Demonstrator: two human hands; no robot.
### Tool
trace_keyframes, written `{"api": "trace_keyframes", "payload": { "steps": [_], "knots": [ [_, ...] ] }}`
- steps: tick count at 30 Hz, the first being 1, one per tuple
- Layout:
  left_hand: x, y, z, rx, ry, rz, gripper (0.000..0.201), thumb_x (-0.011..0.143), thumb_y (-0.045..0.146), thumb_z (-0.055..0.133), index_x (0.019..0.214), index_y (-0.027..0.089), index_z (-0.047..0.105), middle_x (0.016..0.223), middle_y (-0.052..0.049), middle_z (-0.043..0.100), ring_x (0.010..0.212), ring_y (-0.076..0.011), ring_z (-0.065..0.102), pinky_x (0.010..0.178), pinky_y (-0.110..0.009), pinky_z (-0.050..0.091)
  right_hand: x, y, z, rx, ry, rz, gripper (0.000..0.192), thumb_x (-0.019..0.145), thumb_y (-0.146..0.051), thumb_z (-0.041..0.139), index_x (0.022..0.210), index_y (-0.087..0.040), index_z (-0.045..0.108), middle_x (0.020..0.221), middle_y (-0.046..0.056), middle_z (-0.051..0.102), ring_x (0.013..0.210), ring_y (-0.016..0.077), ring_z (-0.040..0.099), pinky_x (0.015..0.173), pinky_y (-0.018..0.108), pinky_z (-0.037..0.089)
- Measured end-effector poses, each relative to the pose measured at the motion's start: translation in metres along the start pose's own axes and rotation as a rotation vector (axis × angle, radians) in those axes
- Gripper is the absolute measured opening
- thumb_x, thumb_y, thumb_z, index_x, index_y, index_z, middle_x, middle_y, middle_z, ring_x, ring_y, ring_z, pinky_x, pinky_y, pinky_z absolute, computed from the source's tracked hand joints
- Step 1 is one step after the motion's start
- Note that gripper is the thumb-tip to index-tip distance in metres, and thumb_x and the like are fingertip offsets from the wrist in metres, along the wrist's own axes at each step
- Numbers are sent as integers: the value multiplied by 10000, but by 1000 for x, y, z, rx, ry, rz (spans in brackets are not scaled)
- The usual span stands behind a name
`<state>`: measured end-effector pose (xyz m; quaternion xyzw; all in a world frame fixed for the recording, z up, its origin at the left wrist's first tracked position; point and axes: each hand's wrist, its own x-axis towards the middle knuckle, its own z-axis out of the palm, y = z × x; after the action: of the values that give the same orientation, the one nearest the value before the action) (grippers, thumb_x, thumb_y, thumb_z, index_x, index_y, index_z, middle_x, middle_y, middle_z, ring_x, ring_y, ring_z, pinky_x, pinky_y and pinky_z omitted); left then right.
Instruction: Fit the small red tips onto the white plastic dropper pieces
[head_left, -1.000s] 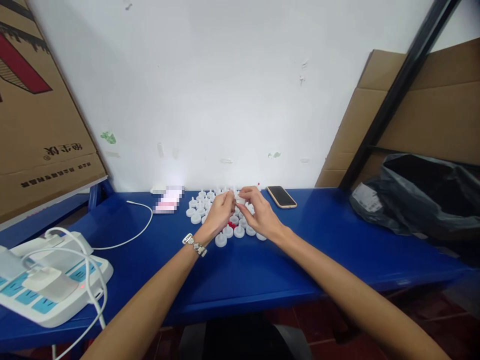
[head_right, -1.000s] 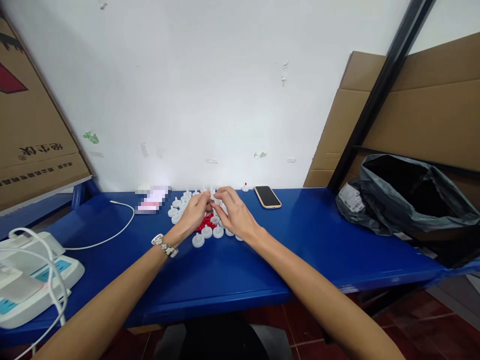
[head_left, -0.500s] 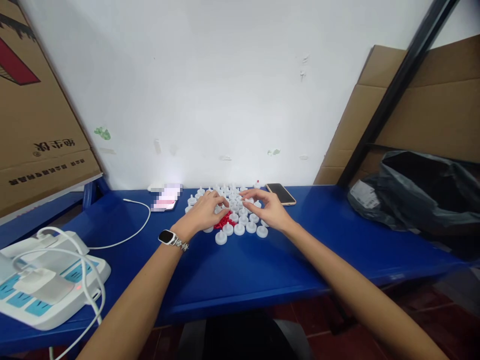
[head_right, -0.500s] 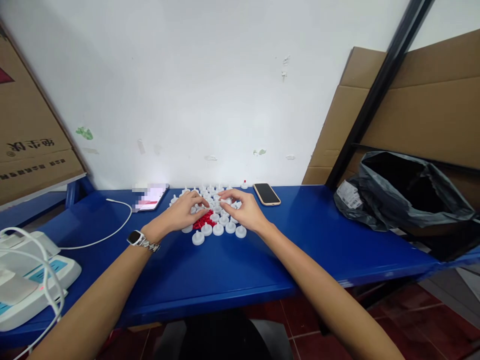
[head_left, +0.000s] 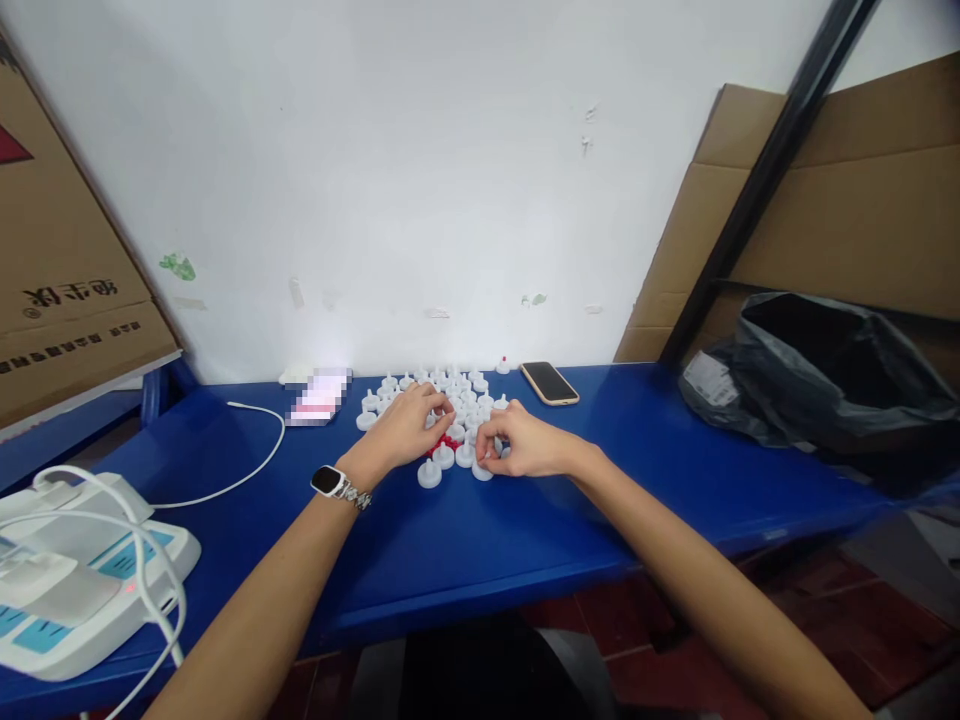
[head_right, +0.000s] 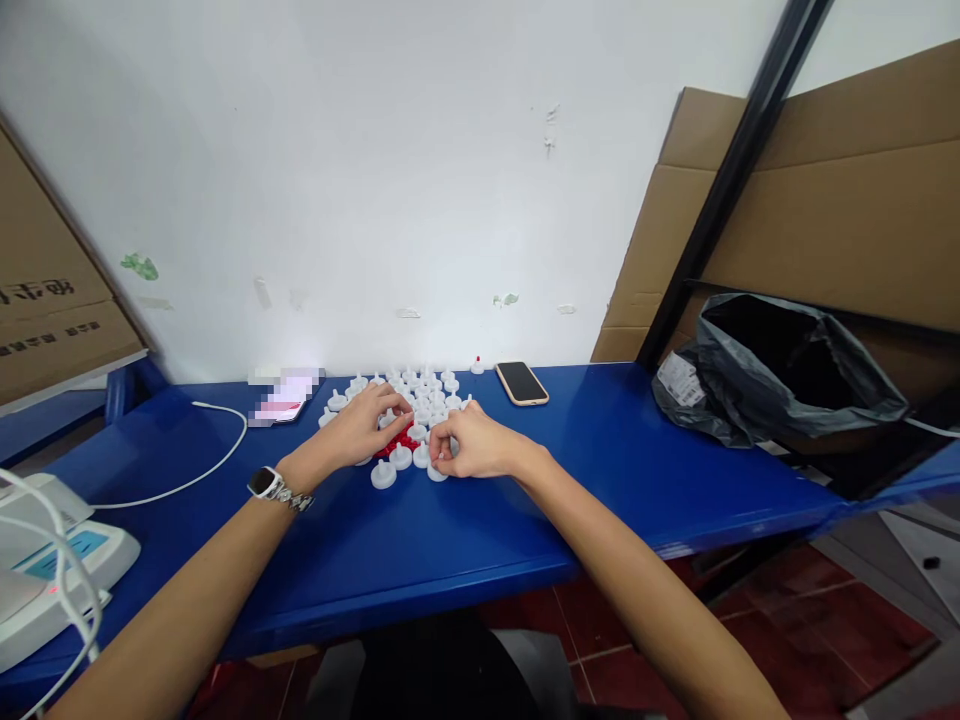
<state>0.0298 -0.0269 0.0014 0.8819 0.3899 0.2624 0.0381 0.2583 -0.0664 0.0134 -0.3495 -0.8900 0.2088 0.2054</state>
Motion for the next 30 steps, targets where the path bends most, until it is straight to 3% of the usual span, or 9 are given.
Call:
{"api": "trace_keyframes", "payload": {
  "steps": [4, 9, 12, 15, 19, 22, 26, 30],
  "knots": [
    [1, 3, 1, -16, 6, 11, 252, 935, 366, 484, 901, 200, 670, 897, -72, 614, 901, -244, 544, 840, -398, 441, 3, 9, 1, -129, 55, 41, 52, 751, -200, 686, 799, -213, 702, 665, -5, 685, 774, 200, 590, 910, 408, 290],
    [6, 7, 1, -11, 30, 30, 275, 952, 371, 455, 898, 204, 666, 897, -68, 609, 891, -242, 539, 830, -400, 435, 4, 21, -6, -78, 181, 94, 173, 786, -314, 697, 921, -208, 684, 717, -13, 685, 714, 156, 584, 800, 318, 352],
    [22, 8, 4, 5, 47, 43, 283, 958, 376, 439, 902, 207, 659, 900, -70, 616, 892, -246, 542, 812, -401, 434, 16, 47, -16, -11, 359, 224, 195, 869, -351, 577, 906, -182, 667, 694, 3, 661, 614, 134, 556, 637, 263, 374],
    [57, 6, 12, 12, 42, 46, 274, 953, 354, 431, 904, 206, 657, 887, -79, 637, 883, -250, 557, 786, -392, 443, 39, 86, -28, -120, 505, 438, 204, 870, -307, 541, 947, -167, 667, 736, 47, 685, 653, 161, 603, 629, 269, 402],
    [114, 0, 32, 63, 27, -22, 240, 913, 273, 460, 899, 179, 681, 901, -101, 683, 885, -247, 606, 795, -366, 459, 72, 129, -39, -245, 475, 715, 319, 806, -290, 626, 1084, -140, 670, 972, 150, 720, 881, 236, 668, 733, 300, 458],
    [145, -5, 49, 77, 14, -123, 226, 890, 247, 478, 904, 177, 692, 915, -100, 715, 853, -231, 639, 759, -332, 475, 91, 147, -40, -240, 452, 798, 275, 791, -263, 642, 1018, -115, 690, 925, 178, 725, 884, 263, 682, 731, 319, 481],
    [161, -10, 64, 83, 16, -170, 215, 872, 241, 498, 905, 182, 703, 922, -106, 728, 858, -243, 653, 751, -331, 486, 105, 159, -35, -232, 461, 828, 191, 796, -230, 629, 947, -139, 704, 927, 172, 724, 907, 268, 684, 746, 334, 493],
    [157, -11, 65, 84, 17, -177, 211, 877, 239, 492, 905, 184, 694, 913, -100, 723, 856, -243, 650, 749, -330, 483, 105, 155, -33, -234, 494, 808, 185, 836, -269, 595, 969, -190, 697, 1018, 144, 708, 968, 265, 667, 782, 344, 482]
  ]
}}
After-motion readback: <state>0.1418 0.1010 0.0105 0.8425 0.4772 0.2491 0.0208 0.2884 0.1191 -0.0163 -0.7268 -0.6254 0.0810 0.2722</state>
